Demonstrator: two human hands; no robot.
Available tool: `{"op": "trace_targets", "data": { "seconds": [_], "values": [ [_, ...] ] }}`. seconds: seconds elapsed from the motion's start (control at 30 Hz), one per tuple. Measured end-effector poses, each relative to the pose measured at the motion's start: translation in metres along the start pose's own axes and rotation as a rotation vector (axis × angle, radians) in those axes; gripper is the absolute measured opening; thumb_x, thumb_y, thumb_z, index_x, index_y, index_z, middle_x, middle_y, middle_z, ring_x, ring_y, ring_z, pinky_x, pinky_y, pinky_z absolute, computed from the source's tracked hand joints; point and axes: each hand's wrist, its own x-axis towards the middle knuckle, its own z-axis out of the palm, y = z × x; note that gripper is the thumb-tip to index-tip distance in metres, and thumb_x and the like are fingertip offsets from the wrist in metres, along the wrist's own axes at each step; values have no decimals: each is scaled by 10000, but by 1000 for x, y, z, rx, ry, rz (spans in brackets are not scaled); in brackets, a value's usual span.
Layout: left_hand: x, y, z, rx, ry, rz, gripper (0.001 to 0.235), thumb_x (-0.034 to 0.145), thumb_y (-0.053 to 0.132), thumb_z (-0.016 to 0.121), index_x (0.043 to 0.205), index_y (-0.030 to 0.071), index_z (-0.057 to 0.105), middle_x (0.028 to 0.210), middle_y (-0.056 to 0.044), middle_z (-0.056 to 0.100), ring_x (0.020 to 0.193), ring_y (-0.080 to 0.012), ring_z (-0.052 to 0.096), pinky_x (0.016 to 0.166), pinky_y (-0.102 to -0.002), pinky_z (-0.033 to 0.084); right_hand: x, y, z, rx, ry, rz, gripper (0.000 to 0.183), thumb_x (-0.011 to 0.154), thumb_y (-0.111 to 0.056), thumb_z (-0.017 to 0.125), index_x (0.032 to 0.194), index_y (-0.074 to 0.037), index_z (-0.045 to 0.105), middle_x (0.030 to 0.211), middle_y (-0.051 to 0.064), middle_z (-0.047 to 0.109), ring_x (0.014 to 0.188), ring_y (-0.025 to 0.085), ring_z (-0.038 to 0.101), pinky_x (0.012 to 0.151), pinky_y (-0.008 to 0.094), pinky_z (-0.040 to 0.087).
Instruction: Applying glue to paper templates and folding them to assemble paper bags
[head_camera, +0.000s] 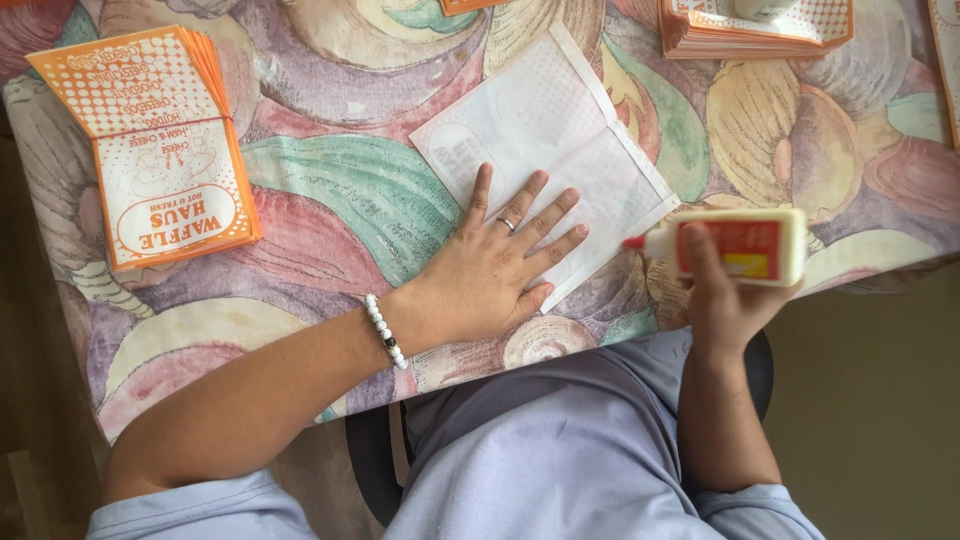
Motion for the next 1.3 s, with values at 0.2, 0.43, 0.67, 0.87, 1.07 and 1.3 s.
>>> {"op": "trace_targets", "data": {
  "seconds": [0.2, 0.43, 0.67, 0.87, 1.07, 1.3],
  "values": [
    [1, 0, -1, -24, -10, -2, 641, 1022, 453, 442, 1610, 219, 342, 1701, -129, 198, 1564, -422, 143, 1191, -764, 42, -3, 15, -7, 46, -6, -6, 200, 901, -91, 867, 1004, -47, 702, 1026, 106, 736, 914, 203, 748, 788, 336, 682],
    [0, 0, 0, -38, 29, 5, 627, 1011, 446, 464, 1589, 212, 403, 1690, -136, 251, 1556, -439, 179, 1184, -774, 45, 9, 14, -10, -46, 59, -24, 233, 932, -160, 884, 971, -61, 676, 900, 65, 702, 745, 175, 714, 520, 311, 619],
    [0, 0, -1, -38, 11, 1, 642, 1015, 455, 466, 1604, 215, 373, 1700, -129, 209, 1564, -426, 149, 1188, -771, 44, -7, 20, -10, 15, -98, 2, 216, 899, -119, 867, 1003, -67, 684, 984, 80, 725, 861, 178, 729, 739, 300, 645],
    [0, 0, 0, -50, 30, 6, 630, 1010, 450, 468, 1586, 204, 408, 1691, -140, 236, 1556, -441, 182, 1187, -774, 53, 34, 14, -18, -122, 129, -16, 254, 952, -172, 892, 924, -42, 676, 804, 59, 670, 632, 161, 682, 446, 272, 566],
    [1, 0, -1, -47, 31, 4, 642, 993, 456, 486, 1581, 208, 416, 1687, -139, 253, 1554, -437, 189, 1182, -776, 65, 26, 20, -15, -44, 20, 3, 229, 929, -179, 875, 994, -37, 706, 928, 81, 724, 781, 178, 731, 570, 304, 620],
    [0, 0, -2, -61, 52, 17, 635, 998, 443, 501, 1576, 189, 427, 1683, -151, 260, 1547, -452, 214, 1177, -783, 77, 26, 13, -17, -109, 8, 48, 234, 931, -201, 868, 985, -45, 702, 876, 70, 706, 686, 169, 712, 474, 268, 581]
  ]
}}
